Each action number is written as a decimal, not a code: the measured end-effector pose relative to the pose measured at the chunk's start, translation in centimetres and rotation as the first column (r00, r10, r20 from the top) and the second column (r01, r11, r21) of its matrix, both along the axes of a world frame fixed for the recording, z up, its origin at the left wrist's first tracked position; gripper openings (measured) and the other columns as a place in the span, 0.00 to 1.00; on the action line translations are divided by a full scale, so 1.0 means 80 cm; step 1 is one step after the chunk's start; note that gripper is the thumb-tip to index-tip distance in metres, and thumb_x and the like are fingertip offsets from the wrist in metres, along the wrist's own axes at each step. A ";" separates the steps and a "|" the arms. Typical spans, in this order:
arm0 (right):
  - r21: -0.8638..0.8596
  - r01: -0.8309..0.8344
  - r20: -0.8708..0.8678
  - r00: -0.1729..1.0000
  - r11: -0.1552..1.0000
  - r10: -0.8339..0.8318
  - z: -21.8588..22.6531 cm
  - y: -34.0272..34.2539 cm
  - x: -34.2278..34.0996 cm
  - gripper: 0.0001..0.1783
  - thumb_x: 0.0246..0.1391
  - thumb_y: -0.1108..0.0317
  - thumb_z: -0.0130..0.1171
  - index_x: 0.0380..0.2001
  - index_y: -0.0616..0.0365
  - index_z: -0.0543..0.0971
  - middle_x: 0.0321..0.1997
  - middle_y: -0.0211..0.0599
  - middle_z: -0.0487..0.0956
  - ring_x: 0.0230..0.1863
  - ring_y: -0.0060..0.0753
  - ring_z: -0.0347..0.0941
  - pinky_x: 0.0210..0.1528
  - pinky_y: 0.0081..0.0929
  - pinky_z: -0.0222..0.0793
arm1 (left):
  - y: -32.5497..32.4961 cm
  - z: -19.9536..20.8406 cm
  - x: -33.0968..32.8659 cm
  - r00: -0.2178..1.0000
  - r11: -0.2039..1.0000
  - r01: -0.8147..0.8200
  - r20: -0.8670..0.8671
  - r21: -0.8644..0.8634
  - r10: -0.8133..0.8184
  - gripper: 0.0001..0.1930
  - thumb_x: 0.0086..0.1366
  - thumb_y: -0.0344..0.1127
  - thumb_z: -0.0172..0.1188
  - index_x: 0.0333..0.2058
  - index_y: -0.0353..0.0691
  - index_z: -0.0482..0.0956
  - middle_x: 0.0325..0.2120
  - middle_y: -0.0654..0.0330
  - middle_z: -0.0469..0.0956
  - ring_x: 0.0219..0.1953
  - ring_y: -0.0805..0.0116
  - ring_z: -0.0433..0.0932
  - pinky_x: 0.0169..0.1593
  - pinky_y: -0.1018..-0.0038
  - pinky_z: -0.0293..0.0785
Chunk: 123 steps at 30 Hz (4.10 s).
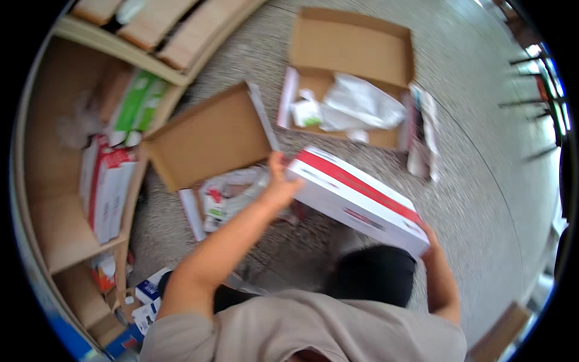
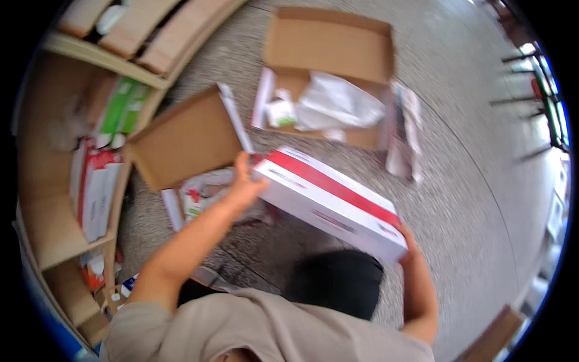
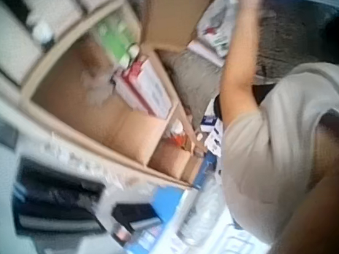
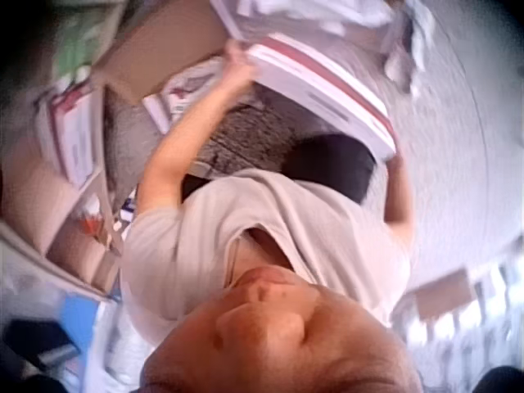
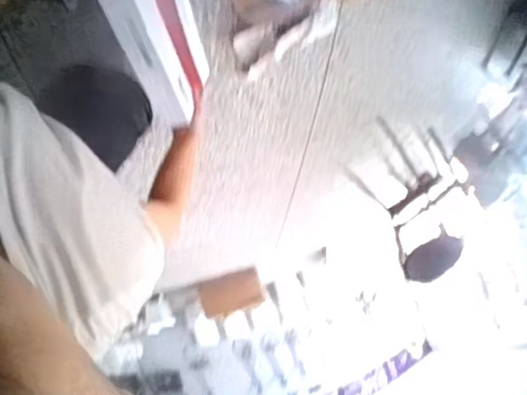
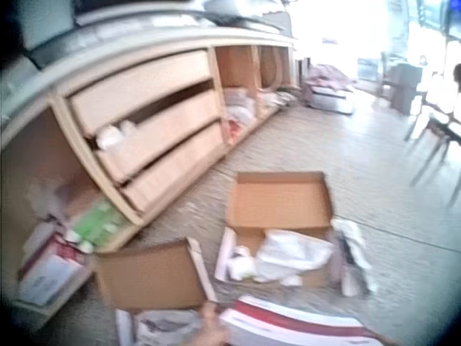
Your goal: The person sits on the floor and repeatedly opens small white boxes to remove circular metal objects, then places them into larger red and white boxes. The person also moves and stacks the larger boxes on a nearby shelf.
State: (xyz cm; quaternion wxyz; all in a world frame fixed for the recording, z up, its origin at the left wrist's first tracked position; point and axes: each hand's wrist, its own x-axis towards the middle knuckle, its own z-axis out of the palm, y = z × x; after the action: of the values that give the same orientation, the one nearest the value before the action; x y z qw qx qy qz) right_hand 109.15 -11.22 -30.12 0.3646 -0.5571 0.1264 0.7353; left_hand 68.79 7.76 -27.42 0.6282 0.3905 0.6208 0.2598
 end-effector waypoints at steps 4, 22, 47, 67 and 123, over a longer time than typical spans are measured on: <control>-0.052 0.035 -0.123 0.992 0.998 -0.041 -0.028 -0.023 -0.010 0.32 0.43 0.57 0.59 0.51 0.64 0.67 0.49 0.48 0.74 0.48 0.46 0.72 0.54 0.41 0.64 | -0.001 0.027 -0.008 0.955 0.918 -0.216 0.123 -0.332 0.269 0.35 0.54 0.31 0.60 0.57 0.36 0.50 0.47 0.53 0.65 0.49 0.63 0.67 0.52 0.66 0.64; 0.355 0.243 -0.095 0.970 0.903 -0.224 -0.115 0.087 -0.007 0.37 0.14 0.70 0.47 0.41 0.68 0.73 0.44 0.48 0.75 0.48 0.52 0.69 0.54 0.47 0.62 | -0.032 0.148 0.033 0.885 0.726 -0.178 0.430 0.664 -0.176 0.51 0.43 0.29 0.71 0.60 0.39 0.43 0.55 0.53 0.57 0.56 0.65 0.61 0.56 0.68 0.61; 0.613 -0.264 0.136 0.964 0.745 0.230 0.205 0.262 -0.557 0.41 0.35 0.58 0.60 0.54 0.64 0.62 0.50 0.46 0.71 0.50 0.45 0.69 0.53 0.39 0.65 | 0.269 0.090 -0.685 0.543 0.624 0.081 -0.559 0.778 0.626 0.20 0.51 0.38 0.60 0.43 0.39 0.69 0.46 0.50 0.69 0.49 0.56 0.68 0.49 0.66 0.66; 0.587 -0.091 -0.040 0.989 0.804 0.141 0.129 0.261 -0.672 0.41 0.35 0.60 0.59 0.55 0.65 0.59 0.52 0.48 0.69 0.51 0.45 0.68 0.52 0.39 0.67 | 0.349 0.162 -0.802 -0.210 0.712 0.558 -0.757 0.427 0.619 0.26 0.47 0.28 0.56 0.48 0.51 0.68 0.39 0.64 0.71 0.46 0.65 0.69 0.49 0.62 0.61; 0.733 -0.064 -0.166 0.949 0.677 0.269 0.140 0.390 -0.869 0.28 0.54 0.46 0.51 0.53 0.49 0.65 0.54 0.28 0.70 0.55 0.30 0.64 0.58 0.38 0.57 | 0.048 0.142 -0.702 0.495 0.417 0.472 -0.625 0.777 0.604 0.22 0.54 0.33 0.60 0.48 0.38 0.70 0.54 0.51 0.62 0.57 0.54 0.59 0.59 0.62 0.56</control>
State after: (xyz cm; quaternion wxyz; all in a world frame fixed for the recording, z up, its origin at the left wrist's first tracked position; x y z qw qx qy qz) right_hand 39.61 20.02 -18.91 0.4642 -0.2773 -0.1765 0.8225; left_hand 12.62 11.57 -16.10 -0.1076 0.7018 0.6139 0.3449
